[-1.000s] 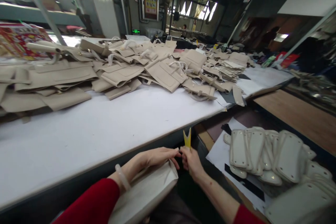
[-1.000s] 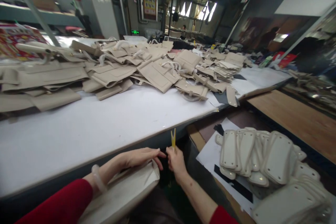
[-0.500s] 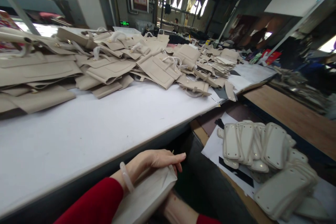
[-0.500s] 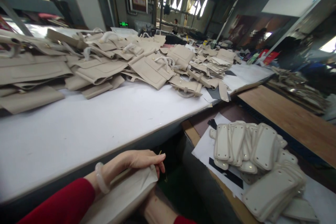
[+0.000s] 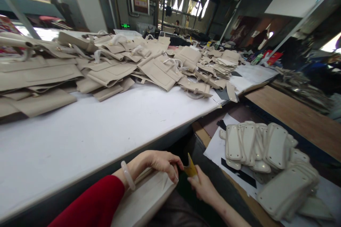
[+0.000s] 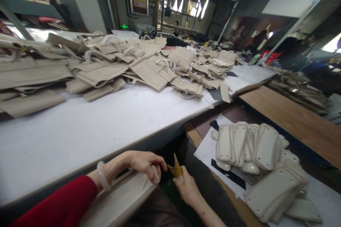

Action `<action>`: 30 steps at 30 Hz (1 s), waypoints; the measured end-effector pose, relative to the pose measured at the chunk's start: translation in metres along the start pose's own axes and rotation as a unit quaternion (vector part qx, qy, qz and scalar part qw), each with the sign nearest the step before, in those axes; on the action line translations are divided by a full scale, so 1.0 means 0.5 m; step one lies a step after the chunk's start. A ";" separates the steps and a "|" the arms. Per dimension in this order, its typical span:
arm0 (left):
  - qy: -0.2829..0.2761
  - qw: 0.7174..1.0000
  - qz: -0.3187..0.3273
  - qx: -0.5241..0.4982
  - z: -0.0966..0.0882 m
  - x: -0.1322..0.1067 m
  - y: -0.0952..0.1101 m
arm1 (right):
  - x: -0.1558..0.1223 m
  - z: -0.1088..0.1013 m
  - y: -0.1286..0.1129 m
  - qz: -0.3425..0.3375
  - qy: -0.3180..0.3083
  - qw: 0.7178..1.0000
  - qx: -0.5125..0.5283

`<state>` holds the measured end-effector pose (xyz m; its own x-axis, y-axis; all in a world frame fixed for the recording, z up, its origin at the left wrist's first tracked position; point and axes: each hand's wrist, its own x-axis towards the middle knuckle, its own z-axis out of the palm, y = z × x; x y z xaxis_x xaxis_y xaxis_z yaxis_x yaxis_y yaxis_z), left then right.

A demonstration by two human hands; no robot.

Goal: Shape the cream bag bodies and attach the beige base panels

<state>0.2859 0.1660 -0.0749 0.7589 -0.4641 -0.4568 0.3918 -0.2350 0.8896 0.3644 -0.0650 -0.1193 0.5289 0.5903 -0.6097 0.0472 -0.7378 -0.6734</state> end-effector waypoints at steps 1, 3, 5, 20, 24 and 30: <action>-0.005 1.000 -0.002 -0.008 0.000 0.001 -0.001 | -0.017 -0.038 0.010 0.001 0.003 1.000 -0.006; -0.012 1.000 -0.006 -0.017 0.000 0.002 -0.001 | -0.054 -0.098 0.013 0.003 -0.031 1.000 -0.003; -0.018 1.000 -0.006 -0.019 -0.001 -0.001 0.001 | -0.089 -0.124 -0.005 0.025 -0.129 0.991 0.026; 0.022 0.998 -0.012 0.050 -0.011 -0.005 -0.006 | -0.073 -0.002 -0.083 0.069 -0.249 0.960 0.111; 0.028 0.998 -0.011 0.059 -0.011 -0.005 -0.008 | -0.075 0.007 -0.089 0.077 -0.243 0.961 0.108; 0.037 0.995 -0.011 0.089 -0.012 -0.010 0.001 | -0.067 0.024 -0.085 0.117 -0.220 0.965 0.085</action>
<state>0.2854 0.1734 -0.0722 0.7895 -0.3951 -0.4697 0.3156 -0.3950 0.8628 0.3345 -0.0493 -0.0755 0.0963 0.5231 -0.8468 -0.1892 -0.8256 -0.5315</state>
